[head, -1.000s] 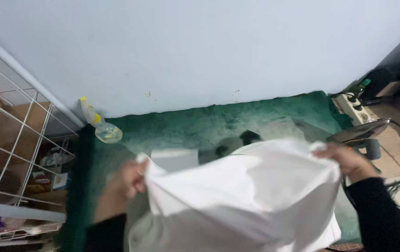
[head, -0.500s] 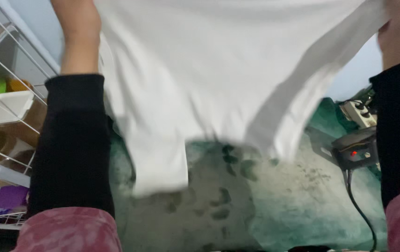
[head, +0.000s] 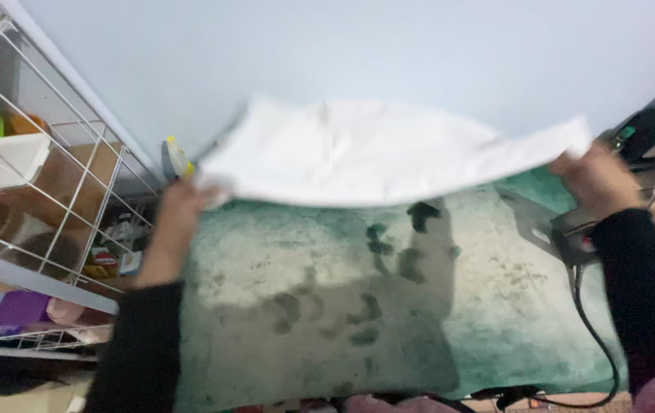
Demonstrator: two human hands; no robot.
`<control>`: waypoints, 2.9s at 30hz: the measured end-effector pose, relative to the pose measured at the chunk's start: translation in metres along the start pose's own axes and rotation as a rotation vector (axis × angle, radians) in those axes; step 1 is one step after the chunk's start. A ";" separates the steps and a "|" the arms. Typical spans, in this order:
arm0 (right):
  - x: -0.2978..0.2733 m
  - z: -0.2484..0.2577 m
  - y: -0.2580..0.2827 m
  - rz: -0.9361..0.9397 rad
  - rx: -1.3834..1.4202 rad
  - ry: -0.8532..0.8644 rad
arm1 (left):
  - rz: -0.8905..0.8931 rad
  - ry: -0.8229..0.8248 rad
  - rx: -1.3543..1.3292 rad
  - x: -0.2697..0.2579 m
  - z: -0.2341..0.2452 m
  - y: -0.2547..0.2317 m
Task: The person irons a white t-shirt on a green ironing board. They repeatedly smooth the fabric, fold the sleeves, and press the body of the shirt with an electric iron. The shirt is flipped and adjusted multiple times to ensure all areas are pressed.
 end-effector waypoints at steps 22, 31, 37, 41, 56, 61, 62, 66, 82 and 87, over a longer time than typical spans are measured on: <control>-0.070 0.052 -0.274 -0.079 -1.056 0.481 | 0.666 0.332 0.660 -0.187 -0.043 0.198; -0.096 0.084 -0.285 -0.337 -0.740 0.472 | 0.742 0.131 0.336 -0.207 -0.031 0.218; -0.112 0.083 -0.282 -0.577 -0.333 0.474 | 1.003 0.104 0.259 -0.234 -0.032 0.224; -0.115 0.078 -0.285 -0.599 -0.412 0.302 | 0.934 0.102 0.159 -0.229 -0.039 0.238; -0.100 0.159 -0.248 -0.222 -0.184 -0.692 | 0.922 0.098 0.445 -0.248 -0.029 0.272; -0.056 0.157 -0.232 -0.114 -0.151 -0.672 | 0.867 0.621 0.507 -0.234 -0.056 0.275; -0.049 0.152 -0.231 -0.109 -0.106 -0.680 | 0.873 0.685 0.492 -0.235 -0.055 0.273; -0.032 0.121 -0.176 0.426 -0.659 -0.648 | 0.768 0.394 0.843 -0.207 -0.032 0.250; -0.028 -0.131 -0.148 0.007 -1.294 0.181 | -0.436 0.845 0.797 -0.191 -0.369 0.111; 0.069 -0.091 -0.149 -0.032 -1.293 0.010 | -0.468 0.870 0.768 -0.206 -0.372 0.106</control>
Point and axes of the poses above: each hand's wrist, its own x-axis towards the middle knuckle, its own z-axis out of the back of the hand, y = z × x, the point moved 4 cm from there along x, towards the middle knuckle, and after that the axes turned 3 degrees about z, right-handed, at the moved point
